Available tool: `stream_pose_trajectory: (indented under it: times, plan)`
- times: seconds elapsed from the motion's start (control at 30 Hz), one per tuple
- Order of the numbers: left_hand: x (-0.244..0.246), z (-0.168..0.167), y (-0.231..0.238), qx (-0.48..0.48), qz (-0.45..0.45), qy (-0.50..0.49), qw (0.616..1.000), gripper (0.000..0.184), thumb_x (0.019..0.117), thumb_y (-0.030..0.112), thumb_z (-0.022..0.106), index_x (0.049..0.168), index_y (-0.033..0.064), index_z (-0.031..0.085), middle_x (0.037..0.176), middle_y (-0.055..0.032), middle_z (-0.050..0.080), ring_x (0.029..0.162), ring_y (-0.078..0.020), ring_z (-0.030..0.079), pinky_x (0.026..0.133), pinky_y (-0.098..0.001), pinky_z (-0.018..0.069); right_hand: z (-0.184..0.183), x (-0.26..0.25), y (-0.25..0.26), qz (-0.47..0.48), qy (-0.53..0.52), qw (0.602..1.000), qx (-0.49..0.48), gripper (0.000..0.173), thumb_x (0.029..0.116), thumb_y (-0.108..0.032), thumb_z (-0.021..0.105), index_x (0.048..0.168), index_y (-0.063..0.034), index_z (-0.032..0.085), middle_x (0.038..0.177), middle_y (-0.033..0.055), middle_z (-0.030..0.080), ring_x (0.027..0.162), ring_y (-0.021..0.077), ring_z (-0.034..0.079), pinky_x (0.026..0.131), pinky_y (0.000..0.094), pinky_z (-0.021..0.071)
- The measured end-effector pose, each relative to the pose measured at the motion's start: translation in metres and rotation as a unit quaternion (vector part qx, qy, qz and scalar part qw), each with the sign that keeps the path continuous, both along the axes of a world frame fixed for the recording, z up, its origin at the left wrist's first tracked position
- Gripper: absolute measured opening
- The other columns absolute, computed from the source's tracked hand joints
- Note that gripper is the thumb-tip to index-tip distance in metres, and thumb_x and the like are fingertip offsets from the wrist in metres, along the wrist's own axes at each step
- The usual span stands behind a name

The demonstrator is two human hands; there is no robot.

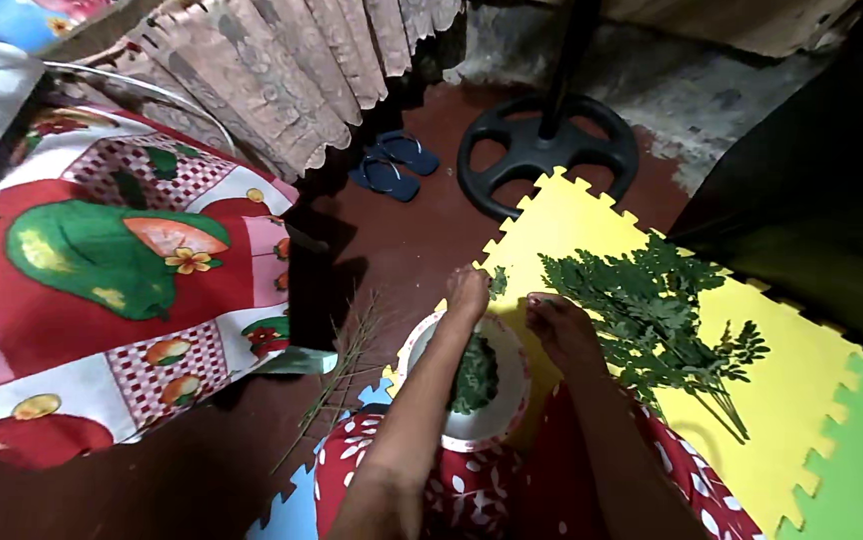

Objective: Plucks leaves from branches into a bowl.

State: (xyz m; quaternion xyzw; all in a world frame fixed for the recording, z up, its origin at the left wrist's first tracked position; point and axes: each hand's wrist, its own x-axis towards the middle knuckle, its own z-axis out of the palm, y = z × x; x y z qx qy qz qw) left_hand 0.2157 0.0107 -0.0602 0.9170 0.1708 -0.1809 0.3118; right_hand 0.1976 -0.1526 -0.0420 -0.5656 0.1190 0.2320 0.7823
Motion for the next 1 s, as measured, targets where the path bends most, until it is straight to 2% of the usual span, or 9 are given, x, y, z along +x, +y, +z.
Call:
stream_pose_trajectory:
  times: [0.1, 0.2, 0.27, 0.33, 0.4, 0.47, 0.6, 0.8, 1.0]
  plan:
    - [0.02, -0.025, -0.012, 0.06, -0.079, 0.081, 0.992, 0.03, 0.1021, 0.01, 0.056, 0.128, -0.0018, 0.066, 0.136, -0.0271, 0.059, 0.134, -0.0453, 0.049, 0.108, -0.0658, 0.0363, -0.004, 0.002, 0.004, 0.014, 0.015, 0.999, -0.026, 0.01, 0.1011, 0.002, 0.055, 0.108, 0.0043, 0.062, 0.081, 0.0002, 0.065, 0.065, 0.0055, 0.062, 0.066, 0.0213, 0.0561]
    - [0.018, -0.014, -0.02, 0.045, -0.089, 0.101, 0.99, 0.035, 0.1025, 0.008, 0.055, 0.136, 0.0002, 0.061, 0.139, -0.0256, 0.058, 0.138, -0.0451, 0.047, 0.111, -0.0678, 0.0324, -0.009, 0.005, 0.005, 0.024, 0.011, 0.999, -0.035, 0.011, 0.1009, 0.001, 0.057, 0.109, 0.0061, 0.063, 0.083, 0.0023, 0.066, 0.065, 0.0064, 0.062, 0.067, 0.0227, 0.0566]
    - [0.002, 0.005, -0.016, -0.026, -0.023, 0.049, 0.998, 0.033, 0.107, 0.01, 0.048, 0.135, 0.0005, 0.063, 0.136, -0.0237, 0.062, 0.132, -0.0405, 0.054, 0.111, -0.0602, 0.0386, -0.008, 0.003, 0.006, 0.034, 0.003, 0.999, -0.033, 0.011, 0.1004, 0.002, 0.057, 0.108, 0.0064, 0.063, 0.082, 0.0023, 0.066, 0.065, 0.0065, 0.063, 0.066, 0.0229, 0.057]
    - [-0.022, 0.018, -0.011, -0.158, 0.083, -0.043, 0.983, 0.032, 0.11, 0.015, 0.046, 0.122, -0.0038, 0.068, 0.114, -0.02, 0.07, 0.106, -0.0288, 0.066, 0.098, -0.0477, 0.0502, -0.007, -0.001, 0.009, 0.05, -0.008, 0.998, -0.026, 0.011, 0.1005, 0.002, 0.056, 0.107, 0.0063, 0.063, 0.082, 0.002, 0.067, 0.066, 0.0066, 0.063, 0.067, 0.0227, 0.0569]
    - [-0.046, 0.028, -0.012, -0.278, 0.134, -0.096, 0.946, 0.028, 0.1088, 0.014, 0.048, 0.113, -0.0066, 0.068, 0.097, -0.0106, 0.07, 0.086, -0.0112, 0.065, 0.085, -0.0309, 0.0544, -0.007, -0.006, 0.012, 0.056, -0.016, 0.998, -0.017, 0.012, 0.0999, 0.002, 0.056, 0.106, 0.0066, 0.065, 0.081, 0.0024, 0.069, 0.066, 0.0067, 0.064, 0.068, 0.0229, 0.0572]
    - [-0.067, 0.039, -0.015, -0.322, 0.143, -0.122, 0.928, 0.021, 0.103, 0.006, 0.057, 0.111, -0.0072, 0.07, 0.097, -0.0086, 0.072, 0.087, -0.0063, 0.066, 0.086, -0.0259, 0.0541, -0.004, -0.011, 0.014, 0.065, -0.019, 0.998, -0.01, 0.012, 0.1002, 0.001, 0.056, 0.107, 0.0068, 0.064, 0.078, 0.0021, 0.069, 0.066, 0.0067, 0.065, 0.068, 0.0239, 0.0575]
    - [-0.091, 0.049, -0.016, -0.28, 0.174, -0.16, 0.931, 0.012, 0.0966, 0.001, 0.065, 0.101, -0.0074, 0.072, 0.093, -0.0084, 0.073, 0.085, -0.0047, 0.066, 0.085, -0.0243, 0.0533, 0.0, -0.026, 0.014, 0.111, -0.044, 0.992, 0.029, 0.011, 0.101, 0.001, 0.054, 0.106, 0.0049, 0.063, 0.081, 0.0002, 0.07, 0.069, 0.0054, 0.067, 0.07, 0.0231, 0.0579]
    - [-0.11, 0.056, -0.018, -0.2, 0.127, -0.185, 0.954, 0.018, 0.1012, 0.004, 0.056, 0.103, -0.0083, 0.069, 0.091, -0.0104, 0.069, 0.084, -0.0074, 0.062, 0.082, -0.0259, 0.0509, 0.005, -0.034, 0.012, 0.153, -0.051, 0.985, 0.06, 0.012, 0.0986, 0.005, 0.053, 0.101, 0.0011, 0.064, 0.072, -0.0044, 0.068, 0.063, 0.0032, 0.064, 0.065, 0.0209, 0.0557]
    - [-0.085, 0.049, -0.001, -0.163, 0.197, -0.173, 0.951, 0.018, 0.103, 0.002, 0.053, 0.104, -0.0104, 0.066, 0.09, -0.0128, 0.068, 0.082, -0.0124, 0.063, 0.08, -0.0297, 0.0521, -0.004, -0.006, -0.01, 0.041, -0.044, 0.994, 0.087, 0.017, 0.1031, 0.003, 0.042, 0.103, 0.0004, 0.059, 0.072, -0.0065, 0.062, 0.061, -0.0002, 0.059, 0.062, 0.0149, 0.0522]
